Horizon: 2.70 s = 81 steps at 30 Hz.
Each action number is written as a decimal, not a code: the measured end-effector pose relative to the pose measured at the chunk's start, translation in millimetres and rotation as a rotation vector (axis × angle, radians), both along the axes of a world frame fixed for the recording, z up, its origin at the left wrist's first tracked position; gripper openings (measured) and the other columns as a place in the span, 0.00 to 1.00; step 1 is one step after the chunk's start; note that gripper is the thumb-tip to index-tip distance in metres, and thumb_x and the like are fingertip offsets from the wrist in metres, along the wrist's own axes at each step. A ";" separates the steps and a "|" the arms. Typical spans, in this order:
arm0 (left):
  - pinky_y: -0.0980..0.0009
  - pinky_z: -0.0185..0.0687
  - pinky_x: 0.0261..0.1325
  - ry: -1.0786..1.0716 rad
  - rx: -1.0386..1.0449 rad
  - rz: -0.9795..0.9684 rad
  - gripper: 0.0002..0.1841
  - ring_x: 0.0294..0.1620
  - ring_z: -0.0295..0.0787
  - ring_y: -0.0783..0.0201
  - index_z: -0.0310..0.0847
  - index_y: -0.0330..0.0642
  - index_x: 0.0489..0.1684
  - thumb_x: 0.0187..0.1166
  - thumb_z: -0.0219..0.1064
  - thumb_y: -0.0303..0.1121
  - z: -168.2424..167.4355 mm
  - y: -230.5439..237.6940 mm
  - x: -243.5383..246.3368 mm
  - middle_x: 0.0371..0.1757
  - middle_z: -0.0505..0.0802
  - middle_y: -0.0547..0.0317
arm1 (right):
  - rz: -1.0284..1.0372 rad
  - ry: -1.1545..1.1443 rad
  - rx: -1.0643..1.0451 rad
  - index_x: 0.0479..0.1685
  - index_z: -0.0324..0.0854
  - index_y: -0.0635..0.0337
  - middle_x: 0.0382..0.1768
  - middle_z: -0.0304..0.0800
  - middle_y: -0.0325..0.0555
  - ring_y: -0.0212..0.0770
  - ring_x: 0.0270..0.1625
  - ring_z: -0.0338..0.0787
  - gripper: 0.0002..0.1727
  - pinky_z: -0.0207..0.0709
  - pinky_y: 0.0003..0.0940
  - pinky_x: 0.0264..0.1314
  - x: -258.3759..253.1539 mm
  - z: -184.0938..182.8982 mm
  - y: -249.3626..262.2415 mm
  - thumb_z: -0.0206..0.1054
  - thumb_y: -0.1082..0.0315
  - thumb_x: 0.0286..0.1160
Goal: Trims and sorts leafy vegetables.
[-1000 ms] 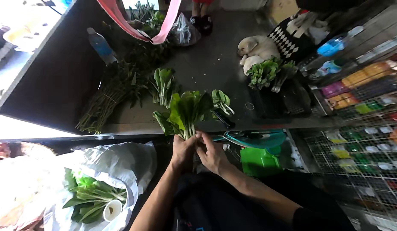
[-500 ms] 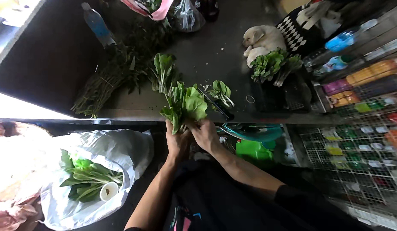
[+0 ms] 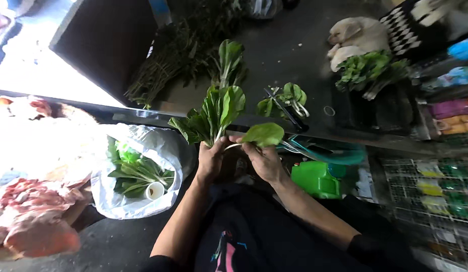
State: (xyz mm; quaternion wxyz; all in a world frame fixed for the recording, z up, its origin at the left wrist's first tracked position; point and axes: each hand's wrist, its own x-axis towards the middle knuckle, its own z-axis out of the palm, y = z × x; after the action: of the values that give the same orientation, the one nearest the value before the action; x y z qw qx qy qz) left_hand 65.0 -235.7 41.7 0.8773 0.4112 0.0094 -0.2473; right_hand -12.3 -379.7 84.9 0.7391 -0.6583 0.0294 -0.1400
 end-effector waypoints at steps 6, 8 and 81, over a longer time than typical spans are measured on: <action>0.73 0.82 0.31 -0.020 0.104 0.255 0.06 0.23 0.81 0.70 0.84 0.43 0.42 0.78 0.70 0.34 -6.6 76.3 12.6 0.27 0.87 0.61 | 0.341 -0.153 -0.187 0.60 0.90 0.54 0.65 0.92 0.49 0.48 0.72 0.88 0.13 0.82 0.45 0.78 -19.0 -15.7 45.8 0.62 0.64 0.87; 0.71 0.86 0.32 -0.003 0.150 0.349 0.03 0.24 0.85 0.69 0.84 0.42 0.43 0.80 0.68 0.30 -5.0 100.2 10.5 0.27 0.90 0.60 | 0.456 -0.178 -0.130 0.60 0.90 0.55 0.67 0.90 0.51 0.49 0.73 0.87 0.14 0.81 0.44 0.78 -12.0 -13.8 62.0 0.64 0.62 0.86; 0.77 0.80 0.63 -0.109 0.800 -0.175 0.13 0.51 0.86 0.79 0.86 0.33 0.55 0.86 0.63 0.33 18.8 117.5 -20.6 0.48 0.93 0.60 | 0.124 0.335 -0.197 0.57 0.84 0.63 0.48 0.94 0.42 0.32 0.53 0.92 0.13 0.88 0.33 0.63 36.6 4.1 76.5 0.72 0.71 0.75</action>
State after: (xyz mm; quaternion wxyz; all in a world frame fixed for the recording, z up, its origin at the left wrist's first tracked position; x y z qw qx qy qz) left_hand 44.4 -118.3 60.4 0.6231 0.7316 0.0230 -0.2757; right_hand 24.3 -303.1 89.0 0.6632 -0.7419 0.0973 0.0149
